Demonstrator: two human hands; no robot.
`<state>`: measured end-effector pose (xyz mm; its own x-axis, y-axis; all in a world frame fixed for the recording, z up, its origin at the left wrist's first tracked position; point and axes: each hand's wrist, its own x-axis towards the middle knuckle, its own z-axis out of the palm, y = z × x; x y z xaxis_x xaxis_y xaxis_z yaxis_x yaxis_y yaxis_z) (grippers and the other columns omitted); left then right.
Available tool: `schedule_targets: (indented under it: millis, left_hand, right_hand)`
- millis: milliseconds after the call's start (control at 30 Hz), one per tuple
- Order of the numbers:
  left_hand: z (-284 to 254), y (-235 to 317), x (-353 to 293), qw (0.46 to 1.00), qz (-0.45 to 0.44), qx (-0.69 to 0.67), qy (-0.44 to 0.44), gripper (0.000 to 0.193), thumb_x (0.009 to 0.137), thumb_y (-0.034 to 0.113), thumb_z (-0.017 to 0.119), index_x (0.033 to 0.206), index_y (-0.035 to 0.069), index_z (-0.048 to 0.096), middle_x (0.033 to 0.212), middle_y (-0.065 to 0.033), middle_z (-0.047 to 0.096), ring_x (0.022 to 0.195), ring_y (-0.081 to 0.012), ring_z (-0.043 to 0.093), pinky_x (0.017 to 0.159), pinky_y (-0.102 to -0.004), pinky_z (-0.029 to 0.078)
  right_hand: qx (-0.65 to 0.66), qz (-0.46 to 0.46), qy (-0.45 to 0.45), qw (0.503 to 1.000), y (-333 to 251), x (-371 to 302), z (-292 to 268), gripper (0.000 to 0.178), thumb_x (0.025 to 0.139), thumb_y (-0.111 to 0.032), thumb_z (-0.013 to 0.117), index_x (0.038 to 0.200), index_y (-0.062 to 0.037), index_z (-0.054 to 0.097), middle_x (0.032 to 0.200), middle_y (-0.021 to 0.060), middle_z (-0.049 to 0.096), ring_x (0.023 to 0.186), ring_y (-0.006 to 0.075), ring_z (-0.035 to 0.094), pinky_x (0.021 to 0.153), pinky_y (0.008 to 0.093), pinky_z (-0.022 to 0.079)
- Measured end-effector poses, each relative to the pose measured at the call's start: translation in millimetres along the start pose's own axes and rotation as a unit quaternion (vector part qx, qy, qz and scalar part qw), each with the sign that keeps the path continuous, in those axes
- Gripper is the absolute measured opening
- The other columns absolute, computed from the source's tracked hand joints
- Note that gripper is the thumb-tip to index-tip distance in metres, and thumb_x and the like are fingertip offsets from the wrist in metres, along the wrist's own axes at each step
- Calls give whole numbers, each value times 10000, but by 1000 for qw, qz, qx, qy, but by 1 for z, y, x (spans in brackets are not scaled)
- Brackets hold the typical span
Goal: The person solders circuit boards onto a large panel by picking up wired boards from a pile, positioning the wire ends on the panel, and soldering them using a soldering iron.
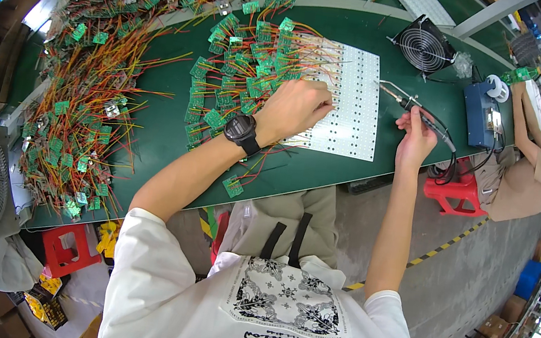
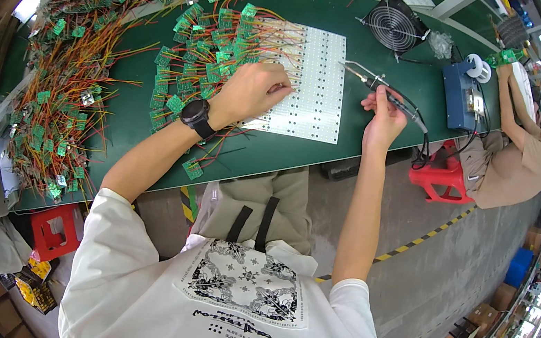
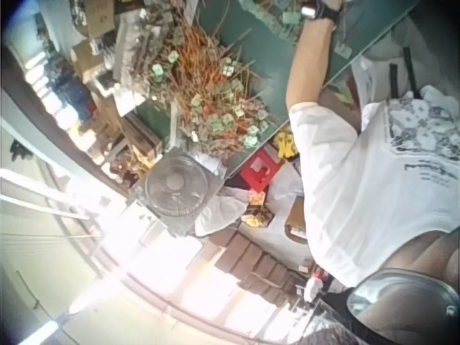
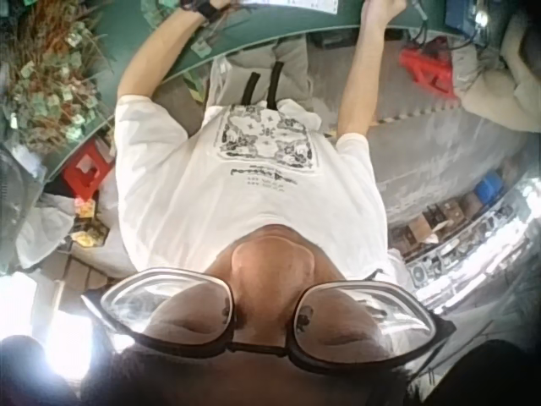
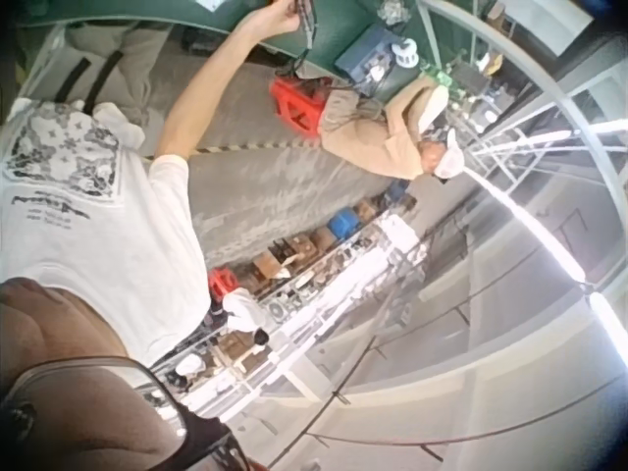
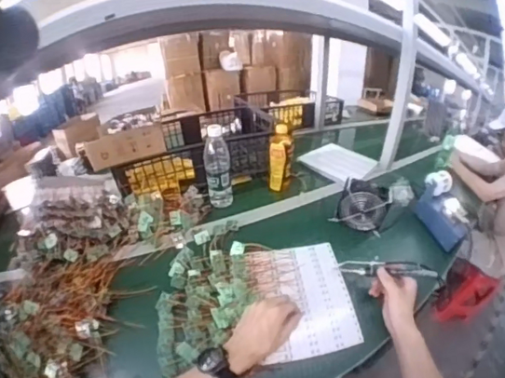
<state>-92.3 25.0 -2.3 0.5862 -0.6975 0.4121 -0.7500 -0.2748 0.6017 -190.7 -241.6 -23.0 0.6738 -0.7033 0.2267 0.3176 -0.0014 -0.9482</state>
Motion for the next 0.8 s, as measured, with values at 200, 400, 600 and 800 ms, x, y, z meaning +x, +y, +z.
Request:
schedule_targets:
  millis: [200, 400, 600, 800]
  left_hand:
    - [-16, 7, 3, 999, 1, 2, -43, 181, 842, 179, 682, 911, 12, 673, 912, -151, 627, 808, -334, 621, 718, -422, 507]
    - [-82, 46, -16, 996, 67, 53, 16, 271, 880, 182, 659, 1086, 8, 632, 1063, -147, 604, 905, -334, 624, 767, -415, 517]
    - [-126, 47, -113, 965, -139, 174, 141, 177, 840, 109, 661, 1001, 37, 645, 920, -110, 637, 827, -301, 642, 703, -399, 520]
    - [-166, 3, -192, 842, -268, 424, 197, 197, 801, 39, 625, 996, 49, 649, 965, -107, 610, 949, -308, 566, 793, -407, 489]
  right_hand:
    - [40, -3, 41, 998, 2, 1, 2, 214, 910, -107, 691, 1035, 48, 615, 777, 107, 665, 622, 171, 633, 576, 263, 479]
    - [67, -3, 47, 997, 7, -1, 2, 232, 906, -124, 702, 1055, 27, 609, 807, 109, 666, 633, 152, 629, 597, 257, 500]
    - [47, 11, 37, 998, 8, 2, -8, 219, 898, -112, 705, 1048, 33, 639, 775, 93, 675, 613, 136, 622, 562, 234, 461]
    - [53, 25, 12, 998, 9, 3, -9, 203, 907, -109, 692, 1042, 33, 639, 770, 79, 666, 608, 134, 612, 567, 237, 447]
